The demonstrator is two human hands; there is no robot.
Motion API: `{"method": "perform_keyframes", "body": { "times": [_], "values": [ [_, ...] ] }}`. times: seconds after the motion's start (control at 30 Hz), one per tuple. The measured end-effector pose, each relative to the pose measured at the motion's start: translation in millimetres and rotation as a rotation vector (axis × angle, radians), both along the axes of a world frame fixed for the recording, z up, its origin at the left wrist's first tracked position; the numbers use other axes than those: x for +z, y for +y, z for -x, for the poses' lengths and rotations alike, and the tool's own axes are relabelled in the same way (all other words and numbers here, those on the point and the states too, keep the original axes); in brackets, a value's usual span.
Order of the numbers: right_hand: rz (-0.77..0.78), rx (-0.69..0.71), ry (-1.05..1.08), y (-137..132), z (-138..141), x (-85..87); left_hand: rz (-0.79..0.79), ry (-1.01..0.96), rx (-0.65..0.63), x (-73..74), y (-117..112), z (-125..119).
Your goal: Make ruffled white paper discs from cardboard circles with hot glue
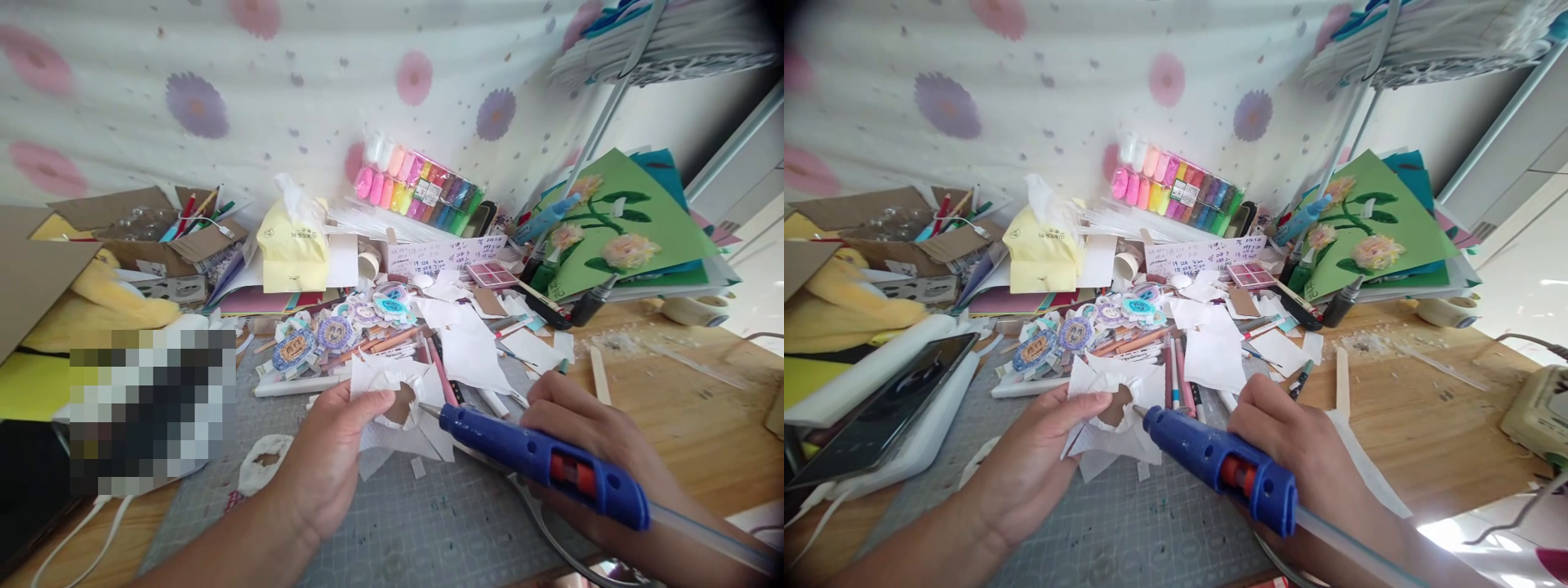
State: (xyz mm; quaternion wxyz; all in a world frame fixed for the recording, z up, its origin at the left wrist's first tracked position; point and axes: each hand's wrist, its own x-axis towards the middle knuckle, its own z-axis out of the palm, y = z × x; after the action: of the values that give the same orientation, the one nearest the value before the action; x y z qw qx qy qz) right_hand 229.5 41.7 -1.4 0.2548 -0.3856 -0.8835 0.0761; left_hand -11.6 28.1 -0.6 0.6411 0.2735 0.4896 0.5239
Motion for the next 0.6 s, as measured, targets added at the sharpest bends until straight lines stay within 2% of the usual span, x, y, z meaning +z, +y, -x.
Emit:
{"method": "perform_keyframes", "body": {
  "times": [0.13,0.3,0.6],
  "values": [
    [0.105,0.001,-0.060,0,-6,7.1,-0.007,0.025,-0.008,2.5,-1,-1],
    [0.198,-0.013,0.087,1,-4,11.5,-0.057,0.083,-0.048,3.5,-4,-1],
    [0.137,-0.014,0.071,4,-7,14.1,-0.142,0.147,-0.103,5.1,-4,-1]
  ]
}}
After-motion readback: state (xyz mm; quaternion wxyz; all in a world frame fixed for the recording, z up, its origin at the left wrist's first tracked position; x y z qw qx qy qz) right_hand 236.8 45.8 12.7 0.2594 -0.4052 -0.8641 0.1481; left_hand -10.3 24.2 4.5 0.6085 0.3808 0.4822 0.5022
